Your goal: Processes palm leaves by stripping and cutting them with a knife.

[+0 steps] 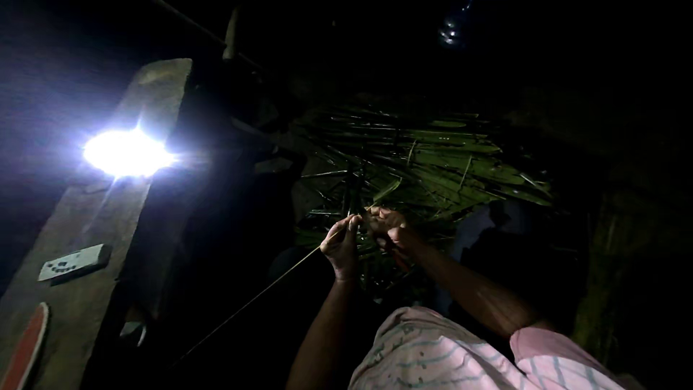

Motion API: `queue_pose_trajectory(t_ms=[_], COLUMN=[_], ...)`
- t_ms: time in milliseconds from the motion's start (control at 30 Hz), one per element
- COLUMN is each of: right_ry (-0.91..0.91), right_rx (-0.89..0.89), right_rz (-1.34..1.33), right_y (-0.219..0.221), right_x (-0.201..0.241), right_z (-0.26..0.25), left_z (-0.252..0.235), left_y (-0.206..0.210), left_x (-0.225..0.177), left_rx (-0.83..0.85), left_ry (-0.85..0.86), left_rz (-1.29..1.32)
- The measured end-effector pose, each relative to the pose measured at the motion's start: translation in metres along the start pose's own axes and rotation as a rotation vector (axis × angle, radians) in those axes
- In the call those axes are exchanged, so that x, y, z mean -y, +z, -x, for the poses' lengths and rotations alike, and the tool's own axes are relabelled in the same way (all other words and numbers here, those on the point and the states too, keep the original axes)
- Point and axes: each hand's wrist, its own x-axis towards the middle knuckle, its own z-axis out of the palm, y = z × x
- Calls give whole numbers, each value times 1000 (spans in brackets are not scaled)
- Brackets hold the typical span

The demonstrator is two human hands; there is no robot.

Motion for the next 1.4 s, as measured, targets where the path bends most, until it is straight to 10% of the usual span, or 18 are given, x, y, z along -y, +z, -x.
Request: queue_pose_trajectory(t_ms=[567, 933, 1400], right_ry=[101, 162, 282], right_rx=[-401, 246, -84], right_rz=[-190, -54, -208], right_y=[-57, 2, -30], right_x=[-6, 4, -4], right_z=[-38, -2, -24], left_z=[-3, 2, 4], left_y=[-59, -62, -62], left_x=[-33, -13, -10], left_rx=[-86, 241, 483], left_ry=[22, 410, 596], left_rz=[-148, -447, -505])
